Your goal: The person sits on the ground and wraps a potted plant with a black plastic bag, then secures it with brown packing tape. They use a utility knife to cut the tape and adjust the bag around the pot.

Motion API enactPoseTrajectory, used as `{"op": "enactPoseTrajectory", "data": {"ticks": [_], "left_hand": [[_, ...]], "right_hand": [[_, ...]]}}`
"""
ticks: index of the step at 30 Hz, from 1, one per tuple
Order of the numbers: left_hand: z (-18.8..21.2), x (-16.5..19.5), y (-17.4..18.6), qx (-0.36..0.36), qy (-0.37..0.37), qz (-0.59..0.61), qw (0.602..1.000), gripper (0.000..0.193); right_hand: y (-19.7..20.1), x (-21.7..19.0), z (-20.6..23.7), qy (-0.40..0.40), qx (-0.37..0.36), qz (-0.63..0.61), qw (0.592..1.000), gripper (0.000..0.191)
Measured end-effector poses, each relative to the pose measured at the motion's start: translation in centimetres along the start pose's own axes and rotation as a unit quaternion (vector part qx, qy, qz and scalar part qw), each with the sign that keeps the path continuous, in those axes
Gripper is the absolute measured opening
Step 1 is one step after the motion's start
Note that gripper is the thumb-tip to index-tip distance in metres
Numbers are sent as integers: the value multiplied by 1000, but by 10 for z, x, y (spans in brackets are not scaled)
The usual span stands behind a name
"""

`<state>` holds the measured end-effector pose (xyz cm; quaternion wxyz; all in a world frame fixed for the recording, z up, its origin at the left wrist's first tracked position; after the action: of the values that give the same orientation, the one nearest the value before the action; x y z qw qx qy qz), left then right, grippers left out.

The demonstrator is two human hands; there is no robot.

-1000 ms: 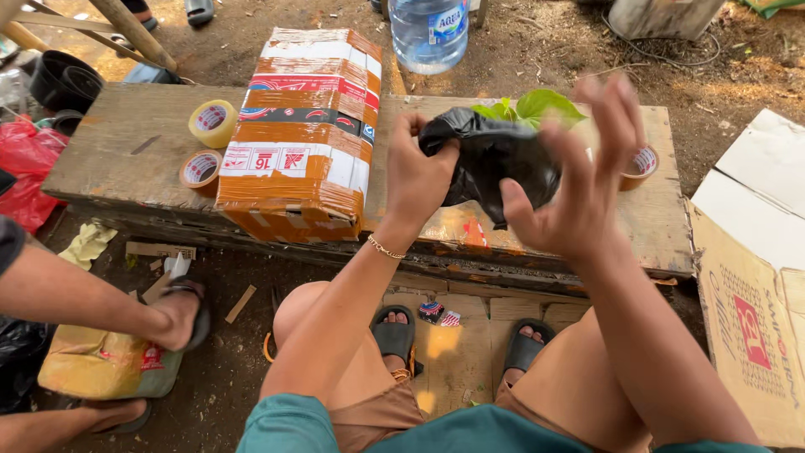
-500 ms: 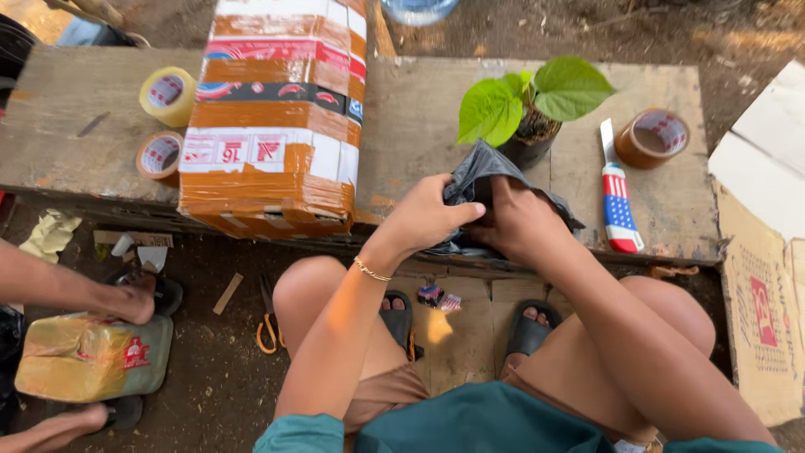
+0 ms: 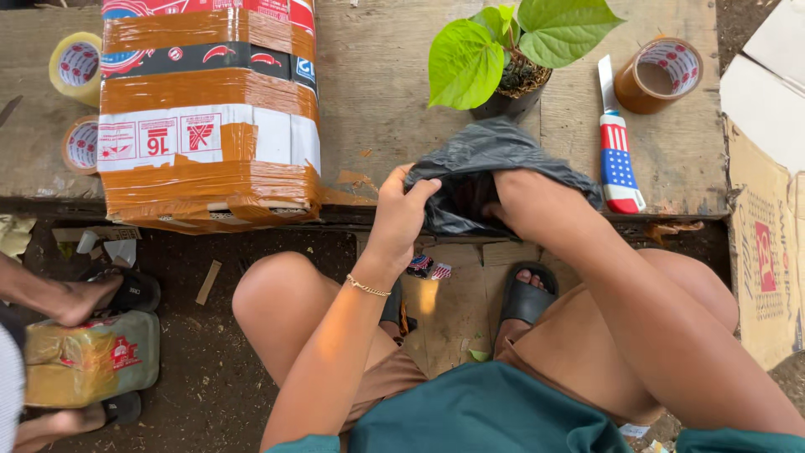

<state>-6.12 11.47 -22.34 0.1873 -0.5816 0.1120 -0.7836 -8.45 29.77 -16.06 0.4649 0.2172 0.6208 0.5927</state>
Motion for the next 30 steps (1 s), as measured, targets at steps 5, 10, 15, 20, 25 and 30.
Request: {"op": "enactPoseTrajectory", "data": {"ticks": [5,10,15,20,25,30], "left_hand": [[-19,-3,8,159,-162,-402,887,36],[-39,-18,16,106,-63,-218,968,38],[-41,-3,16,22,30,44,998,37],[-35,9,6,-72,218,87,969,27],[-47,5,1,-144,240,92,956,21],[-61,-9,8,-57,197,84,975,29]], "right_hand": [[-7,-1,-21,48,-34,15,998,42],[-9,-18,-23,-35,-186,18,982,56],[23,-25,-10,76,1,-167,983,33],[35,14,-26,-72,100,-115,986,42],[30,20,-28,-92,43,-111,989,108],[11,3,-15,-130,-13,-64,989,122]]}}
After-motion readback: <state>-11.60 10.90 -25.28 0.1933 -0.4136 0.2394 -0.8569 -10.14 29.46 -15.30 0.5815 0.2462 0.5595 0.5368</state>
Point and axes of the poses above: each hand's wrist, its own z-axis away from the middle knuckle, its own y-axis out of the back of the hand, x = y × z, the point moved 4 cm from there along -z, towards the middle knuckle, and after that the axes turned 1 degree about z, right-handed, at the moved point
